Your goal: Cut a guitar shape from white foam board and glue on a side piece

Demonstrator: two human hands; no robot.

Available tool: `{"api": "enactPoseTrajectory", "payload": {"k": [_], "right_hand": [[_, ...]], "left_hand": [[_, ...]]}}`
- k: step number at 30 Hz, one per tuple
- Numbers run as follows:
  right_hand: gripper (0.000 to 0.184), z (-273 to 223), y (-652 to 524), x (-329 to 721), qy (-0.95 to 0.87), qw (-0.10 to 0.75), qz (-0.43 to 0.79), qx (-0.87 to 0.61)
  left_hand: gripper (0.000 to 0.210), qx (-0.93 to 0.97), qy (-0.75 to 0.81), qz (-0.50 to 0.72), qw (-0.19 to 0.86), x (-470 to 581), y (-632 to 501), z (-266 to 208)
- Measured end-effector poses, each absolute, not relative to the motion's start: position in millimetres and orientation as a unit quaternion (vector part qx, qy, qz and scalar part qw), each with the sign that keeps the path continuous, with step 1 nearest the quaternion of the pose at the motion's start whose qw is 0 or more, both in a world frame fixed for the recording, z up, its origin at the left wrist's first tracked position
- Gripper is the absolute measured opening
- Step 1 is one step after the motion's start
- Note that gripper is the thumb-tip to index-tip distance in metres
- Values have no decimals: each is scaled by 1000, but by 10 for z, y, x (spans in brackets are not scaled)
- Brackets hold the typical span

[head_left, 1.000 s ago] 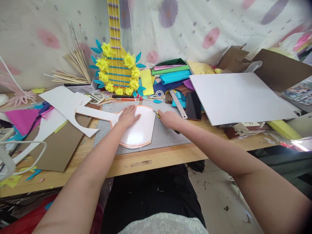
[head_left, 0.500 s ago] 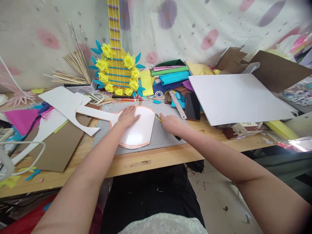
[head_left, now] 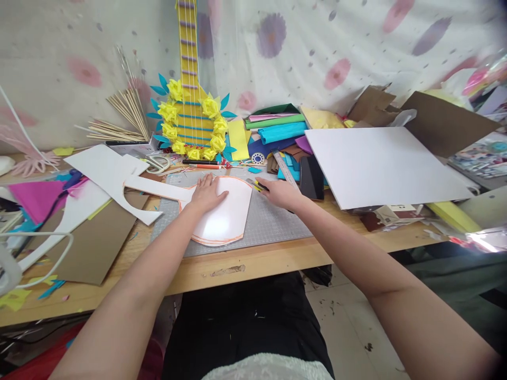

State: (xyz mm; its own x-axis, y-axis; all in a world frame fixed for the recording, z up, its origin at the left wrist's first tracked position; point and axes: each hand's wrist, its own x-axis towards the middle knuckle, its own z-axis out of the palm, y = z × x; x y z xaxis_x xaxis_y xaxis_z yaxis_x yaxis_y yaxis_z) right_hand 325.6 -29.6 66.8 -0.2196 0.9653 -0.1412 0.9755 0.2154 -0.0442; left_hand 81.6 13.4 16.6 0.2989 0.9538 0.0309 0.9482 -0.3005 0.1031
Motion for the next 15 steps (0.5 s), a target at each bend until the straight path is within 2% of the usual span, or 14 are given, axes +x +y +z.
{"api": "enactPoseTrajectory", "payload": {"k": [3,6,10,15], "right_hand": [[53,571,-151,3185,799,7,-44,600],[52,515,68,3089,816,-20,-31,578],[54,515,383,2873,856,-34,-35,515],[52,577,598,2563,895,-3,-46,443]], "left_hand": [[54,823,557,113,-8,821,83,154],[38,834,532,146,-3,824,7,137],[36,862,487,138,33,777,-66,82],[44,883,437,158,68,680,-104,2]]}}
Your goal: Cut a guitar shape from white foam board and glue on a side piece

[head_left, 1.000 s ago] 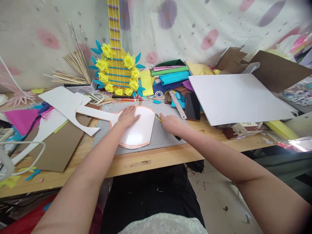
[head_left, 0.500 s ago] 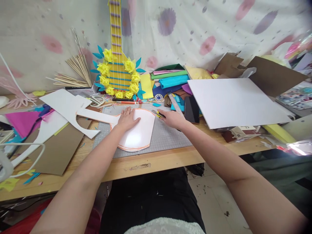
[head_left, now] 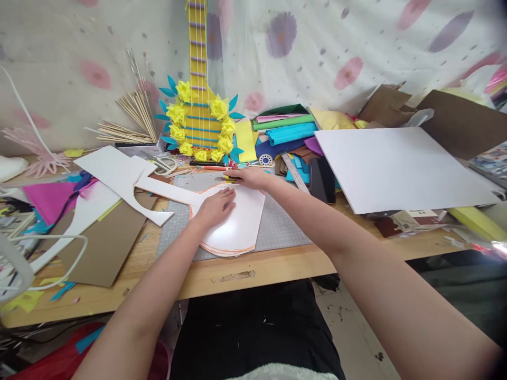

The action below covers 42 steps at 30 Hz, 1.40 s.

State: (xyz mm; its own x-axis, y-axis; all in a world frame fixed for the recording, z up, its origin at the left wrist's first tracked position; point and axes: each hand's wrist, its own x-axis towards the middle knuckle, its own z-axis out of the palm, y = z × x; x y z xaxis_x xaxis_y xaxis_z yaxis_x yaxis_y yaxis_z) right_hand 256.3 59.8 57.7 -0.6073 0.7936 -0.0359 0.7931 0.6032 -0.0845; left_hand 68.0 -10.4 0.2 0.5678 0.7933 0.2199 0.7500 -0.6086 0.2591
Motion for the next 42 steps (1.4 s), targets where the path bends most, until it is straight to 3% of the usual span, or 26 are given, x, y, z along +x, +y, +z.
{"api": "enactPoseTrajectory", "payload": {"k": [9,25,30,34,42], "right_hand": [[51,736,722,2430,-901,-83,26,-425],[47,921,760,2326,-915,-147,-48,-374],[48,901,796,2334,-918,-122,-42,-375],[53,795,819,2447,-887,-51,40,-457],[65,680,775,2656,-743,19,265,-615]], "left_hand": [[43,874,430,202,103,659,-103,-49],[43,867,435,214,113,670,-105,-40],[43,866,434,220,113,678,-115,-57],[40,859,443,238,99,678,-106,-26],[37,725,638,257,-34,648,-10,-21]]}}
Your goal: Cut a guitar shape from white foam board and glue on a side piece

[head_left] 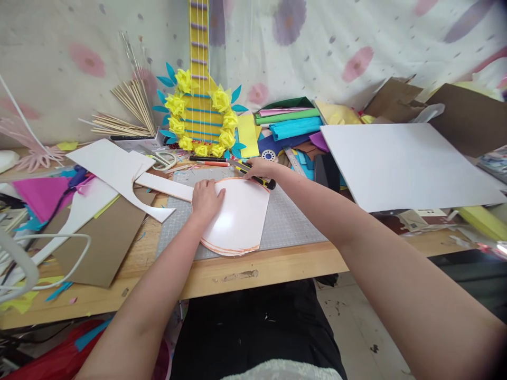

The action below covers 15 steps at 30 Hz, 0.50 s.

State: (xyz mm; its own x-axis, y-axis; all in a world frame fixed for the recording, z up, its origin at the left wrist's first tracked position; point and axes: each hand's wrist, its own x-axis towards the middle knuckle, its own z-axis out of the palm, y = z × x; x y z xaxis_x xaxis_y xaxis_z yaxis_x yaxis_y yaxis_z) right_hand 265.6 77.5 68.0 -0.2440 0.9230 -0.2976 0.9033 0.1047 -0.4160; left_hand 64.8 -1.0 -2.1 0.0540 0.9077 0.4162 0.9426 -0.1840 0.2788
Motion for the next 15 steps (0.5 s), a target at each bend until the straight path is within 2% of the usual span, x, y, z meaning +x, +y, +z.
{"api": "enactPoseTrajectory", "payload": {"k": [5,10,15], "right_hand": [[69,758,766,2737,-693,45,354,-626],[47,831,862,2908,-658,54,493,-566],[41,958,818,2998,-612,79,582,-529]], "left_hand": [[41,-729,-628,-270,26,684,-36,76],[39,-755,-581,-301,34,687,-44,294],[34,-767,-552,-323,45,667,-73,449]]}}
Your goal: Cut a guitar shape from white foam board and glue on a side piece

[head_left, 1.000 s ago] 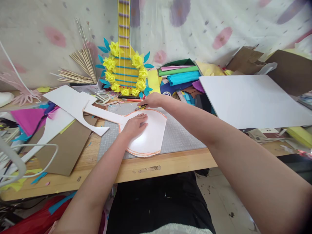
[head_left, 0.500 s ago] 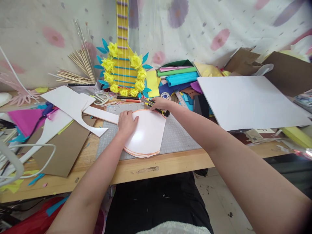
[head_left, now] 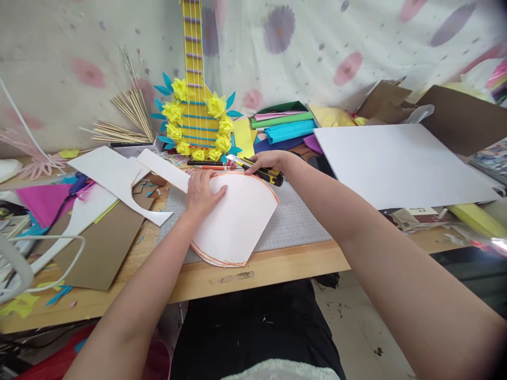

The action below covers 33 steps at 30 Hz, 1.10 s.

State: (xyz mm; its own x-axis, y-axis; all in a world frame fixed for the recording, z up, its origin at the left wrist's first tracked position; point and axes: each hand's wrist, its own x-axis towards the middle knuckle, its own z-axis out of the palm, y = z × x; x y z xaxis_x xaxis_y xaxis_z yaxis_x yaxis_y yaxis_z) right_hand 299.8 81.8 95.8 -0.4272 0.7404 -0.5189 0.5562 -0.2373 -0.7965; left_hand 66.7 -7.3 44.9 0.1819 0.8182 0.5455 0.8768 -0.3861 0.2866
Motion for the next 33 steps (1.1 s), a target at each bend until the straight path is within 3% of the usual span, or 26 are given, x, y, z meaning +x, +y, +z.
{"api": "enactPoseTrajectory", "payload": {"k": [5,15,20,27,33], "right_hand": [[37,959,732,2991,-571,97,630,-517],[49,855,715,2975,-580,101,611,-528],[58,856,737,2905,-674,77,460,-574],[51,762,673,2680,-788,-63,188,-583],[47,652,539,2533,-841,-44,71,-534]], "left_hand": [[32,-774,-538,-330,59,621,-97,497],[34,-779,-525,-340,43,591,-76,437],[36,-778,-539,-321,26,578,-19,324],[22,-801,-543,-251,16,599,-17,154],[33,-836,-516,-183,-48,564,-223,91]]}}
